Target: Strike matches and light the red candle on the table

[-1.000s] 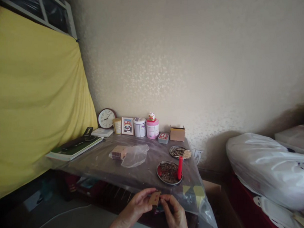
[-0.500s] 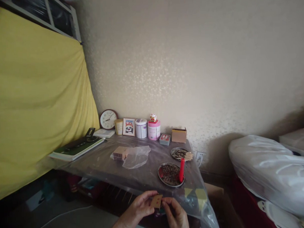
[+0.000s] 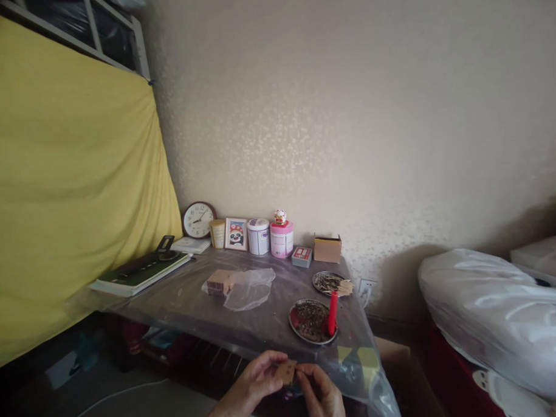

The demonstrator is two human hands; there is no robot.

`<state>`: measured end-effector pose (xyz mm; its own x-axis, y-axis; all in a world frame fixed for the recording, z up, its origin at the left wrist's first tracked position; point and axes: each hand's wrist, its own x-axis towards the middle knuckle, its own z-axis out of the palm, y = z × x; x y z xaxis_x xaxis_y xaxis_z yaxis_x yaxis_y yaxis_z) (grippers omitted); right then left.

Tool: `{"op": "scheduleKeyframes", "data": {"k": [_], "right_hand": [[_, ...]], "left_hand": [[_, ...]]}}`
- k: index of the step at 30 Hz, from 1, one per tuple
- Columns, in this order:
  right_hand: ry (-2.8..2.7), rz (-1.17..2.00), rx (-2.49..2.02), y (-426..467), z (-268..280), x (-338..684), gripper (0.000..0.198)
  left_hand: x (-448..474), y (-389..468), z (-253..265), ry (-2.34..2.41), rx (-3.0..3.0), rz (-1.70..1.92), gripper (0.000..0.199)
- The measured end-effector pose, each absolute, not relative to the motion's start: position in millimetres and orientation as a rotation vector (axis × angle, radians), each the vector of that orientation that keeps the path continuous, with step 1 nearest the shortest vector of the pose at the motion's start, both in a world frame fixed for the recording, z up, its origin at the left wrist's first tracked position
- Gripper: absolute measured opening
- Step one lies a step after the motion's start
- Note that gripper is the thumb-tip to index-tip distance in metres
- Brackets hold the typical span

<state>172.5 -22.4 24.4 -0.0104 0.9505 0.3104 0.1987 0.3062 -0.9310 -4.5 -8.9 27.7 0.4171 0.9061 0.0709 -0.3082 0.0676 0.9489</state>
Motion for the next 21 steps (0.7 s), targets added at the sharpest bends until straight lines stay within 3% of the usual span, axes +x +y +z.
{"op": "scheduleKeyframes", "data": {"k": [21], "right_hand": [[-1.564, 0.861, -1.162, -31.7, 39.5, 166.4, 0.034]], "left_hand": [[0.8, 0.1, 17.7, 0.707, 1.122, 1.117, 0.035]]}}
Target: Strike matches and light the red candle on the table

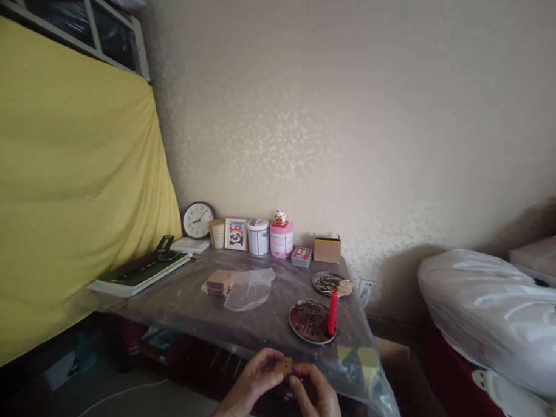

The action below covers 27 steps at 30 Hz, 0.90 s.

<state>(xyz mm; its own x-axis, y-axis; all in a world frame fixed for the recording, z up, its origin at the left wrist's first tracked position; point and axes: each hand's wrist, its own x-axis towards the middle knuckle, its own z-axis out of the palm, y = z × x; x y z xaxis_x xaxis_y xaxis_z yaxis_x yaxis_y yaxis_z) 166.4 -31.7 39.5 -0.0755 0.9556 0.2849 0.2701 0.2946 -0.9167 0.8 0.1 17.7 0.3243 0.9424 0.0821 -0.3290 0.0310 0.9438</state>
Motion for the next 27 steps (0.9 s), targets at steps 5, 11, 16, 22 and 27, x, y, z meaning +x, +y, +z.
{"op": "scheduleKeyframes", "data": {"k": [5, 11, 16, 22, 27], "right_hand": [[-1.548, 0.82, -1.154, -31.0, 38.7, 166.2, 0.031], [-1.516, 0.841, -1.157, -30.1, 37.7, 165.0, 0.034], [-1.498, 0.828, -1.138, -29.6, 38.0, 164.4, 0.033], [-1.532, 0.804, -1.135, -29.8, 37.0, 163.6, 0.031], [-1.539, 0.769, -1.111, -28.0, 33.5, 161.9, 0.031]], "left_hand": [[1.7, 0.1, 17.0, 0.683, 1.167, 1.114, 0.035], [1.9, -0.3, 16.3, 0.676, 1.198, 1.12, 0.037], [0.6, -3.0, 25.3, 0.638, 1.204, 1.131, 0.038], [-0.8, -7.1, 34.8, 0.652, 1.201, 1.156, 0.036], [0.2, -12.4, 44.1, 0.682, 1.169, 1.166, 0.039]]}}
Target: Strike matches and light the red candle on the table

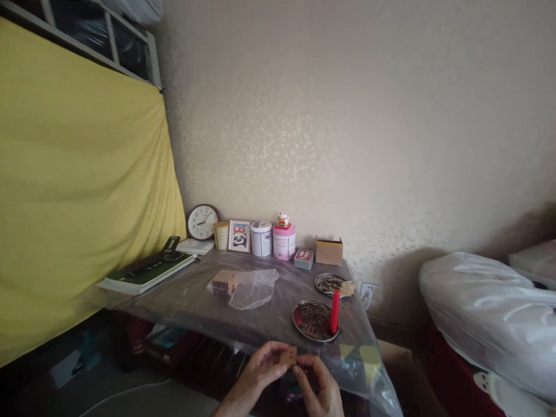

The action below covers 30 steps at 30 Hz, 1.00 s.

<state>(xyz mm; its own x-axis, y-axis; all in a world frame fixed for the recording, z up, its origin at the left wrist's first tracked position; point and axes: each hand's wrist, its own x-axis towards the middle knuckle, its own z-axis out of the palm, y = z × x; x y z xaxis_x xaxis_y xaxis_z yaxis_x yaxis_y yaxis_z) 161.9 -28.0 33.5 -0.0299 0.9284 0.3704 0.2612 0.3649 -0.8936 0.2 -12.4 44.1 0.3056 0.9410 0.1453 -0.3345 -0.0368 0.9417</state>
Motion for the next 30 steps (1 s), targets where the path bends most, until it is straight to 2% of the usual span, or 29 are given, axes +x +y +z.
{"op": "scheduleKeyframes", "data": {"k": [14, 30], "right_hand": [[-1.536, 0.72, -1.094, -28.3, 31.8, 160.2, 0.03], [-1.546, 0.689, -1.115, -31.6, 37.8, 161.0, 0.03]], "left_hand": [[3.8, -11.4, 38.7, 0.655, 1.162, 1.166, 0.042], [2.3, -15.6, 44.9, 0.666, 1.194, 1.172, 0.032]]}}
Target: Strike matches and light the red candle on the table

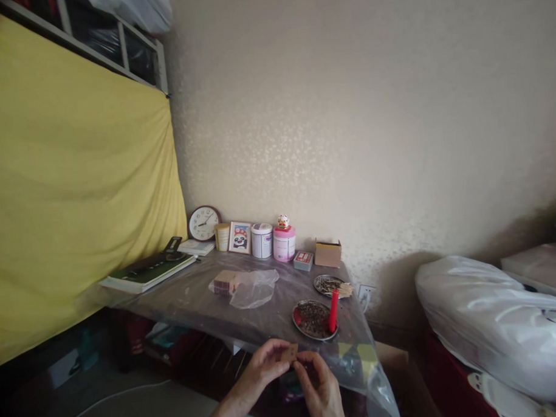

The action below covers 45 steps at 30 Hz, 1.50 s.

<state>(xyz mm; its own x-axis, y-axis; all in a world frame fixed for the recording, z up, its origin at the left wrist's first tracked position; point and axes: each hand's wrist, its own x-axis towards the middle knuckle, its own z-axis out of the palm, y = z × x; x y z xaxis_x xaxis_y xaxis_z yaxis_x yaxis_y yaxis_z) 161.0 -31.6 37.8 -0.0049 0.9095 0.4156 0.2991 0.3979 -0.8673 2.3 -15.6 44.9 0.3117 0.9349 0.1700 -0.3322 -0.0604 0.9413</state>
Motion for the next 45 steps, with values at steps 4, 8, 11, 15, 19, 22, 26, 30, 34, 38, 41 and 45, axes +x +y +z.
{"op": "scheduleKeyframes", "data": {"k": [4, 8, 11, 15, 19, 22, 26, 30, 34, 38, 41, 45], "right_hand": [[-1.561, 0.711, -1.11, -31.8, 38.0, 162.0, 0.03], [-1.555, 0.712, -1.113, -32.1, 38.8, 161.9, 0.031], [-1.559, 0.715, -1.112, -32.4, 39.0, 161.5, 0.03], [-1.569, 0.727, -1.113, -33.4, 40.1, 161.2, 0.028], [-1.569, 0.722, -1.117, -34.8, 41.5, 161.0, 0.027], [-1.553, 0.717, -1.128, -35.5, 41.1, 160.8, 0.025], [-1.526, 0.746, -1.114, -33.5, 36.1, 161.7, 0.023], [-1.423, 0.816, -1.078, -27.1, 31.2, 165.8, 0.024], [-1.214, 0.908, -1.017, -23.4, 34.8, 172.3, 0.026], [-1.03, 1.034, -0.966, -23.3, 38.2, 175.9, 0.029], [-0.972, 1.07, -0.92, -22.7, 35.9, 175.7, 0.03], [-1.107, 0.918, -0.975, -22.6, 32.2, 174.2, 0.026]], "left_hand": [[1.7, -17.4, 46.8, 0.658, 1.196, 1.18, 0.033], [2.2, -17.3, 45.2, 0.673, 1.2, 1.187, 0.034], [2.5, -16.6, 43.7, 0.665, 1.198, 1.187, 0.035], [2.5, -17.0, 43.2, 0.668, 1.205, 1.186, 0.035], [2.3, -18.4, 44.2, 0.672, 1.223, 1.196, 0.035], [2.4, -18.8, 45.1, 0.668, 1.228, 1.191, 0.034], [3.1, -17.4, 44.6, 0.668, 1.215, 1.199, 0.033], [3.5, -12.8, 39.3, 0.681, 1.189, 1.244, 0.033], [3.1, -8.4, 33.5, 0.692, 1.157, 1.309, 0.031], [3.6, -7.6, 31.5, 0.697, 1.119, 1.313, 0.028], [4.7, -8.7, 32.2, 0.674, 1.102, 1.295, 0.026], [6.2, -10.1, 34.0, 0.65, 1.065, 1.281, 0.023]]}}
